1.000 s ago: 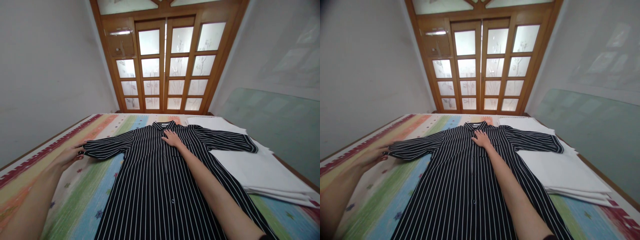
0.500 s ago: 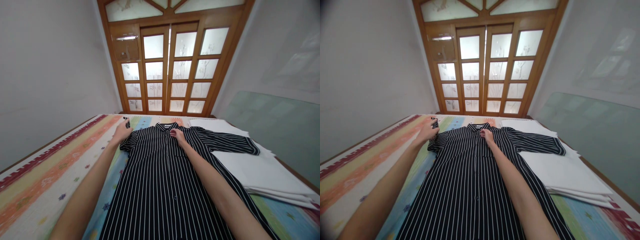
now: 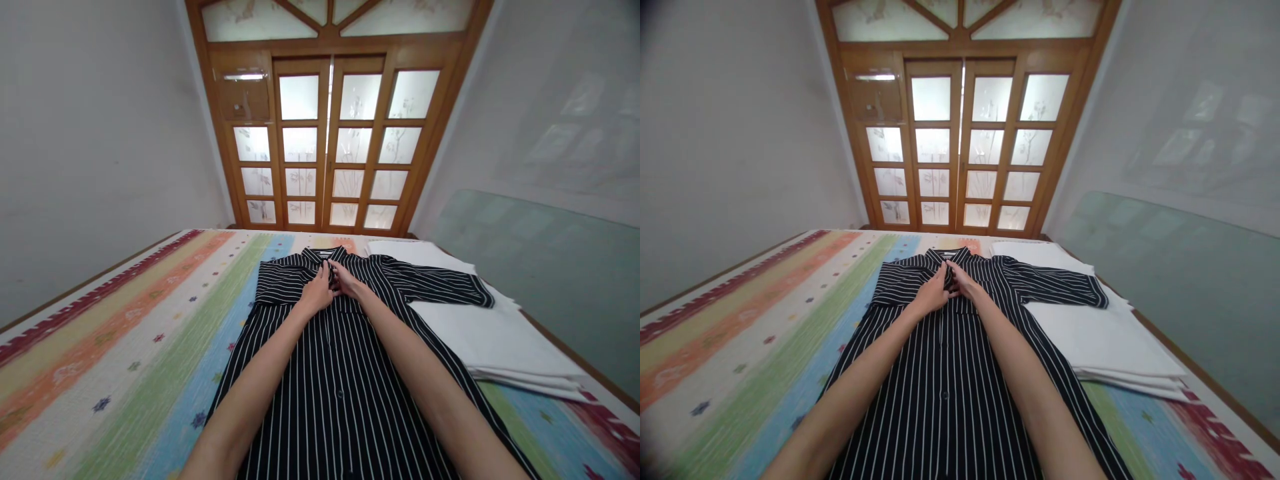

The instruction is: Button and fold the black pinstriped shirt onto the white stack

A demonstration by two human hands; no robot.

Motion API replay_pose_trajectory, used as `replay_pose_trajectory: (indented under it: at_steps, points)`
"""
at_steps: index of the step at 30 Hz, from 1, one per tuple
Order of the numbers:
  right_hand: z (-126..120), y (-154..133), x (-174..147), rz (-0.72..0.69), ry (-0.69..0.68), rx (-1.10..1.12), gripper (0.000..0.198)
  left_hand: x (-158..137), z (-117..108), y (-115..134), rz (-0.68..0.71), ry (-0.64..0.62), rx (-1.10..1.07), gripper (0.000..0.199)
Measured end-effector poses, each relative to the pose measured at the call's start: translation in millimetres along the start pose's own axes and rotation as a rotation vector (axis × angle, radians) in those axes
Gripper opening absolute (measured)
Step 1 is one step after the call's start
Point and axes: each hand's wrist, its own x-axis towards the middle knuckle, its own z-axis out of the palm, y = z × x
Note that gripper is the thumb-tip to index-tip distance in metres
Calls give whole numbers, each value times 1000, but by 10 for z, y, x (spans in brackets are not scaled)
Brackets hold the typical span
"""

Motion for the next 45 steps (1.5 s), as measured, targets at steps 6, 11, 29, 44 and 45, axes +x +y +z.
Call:
replay_pose_trajectory:
  at_steps: [6,11,29,44,45]
  points:
    - [18,103,42,-75,157,-130,38,-228,-1,-346,93,135,-41,62]
    - [22,213,165,-155,269,-296,53,-487,-168,-799,115,213,170,47]
    - [49,256,37,-382,446,-776,55,-1047,-432,-1542,-35,356,354,24]
    - [84,367,29,-565,378,-767,38,-1054,-434,-1572,-84,364,348,14]
    - [85,371,25,-577,377,-780,36,-1056,-434,-1569,-85,365,347,13]
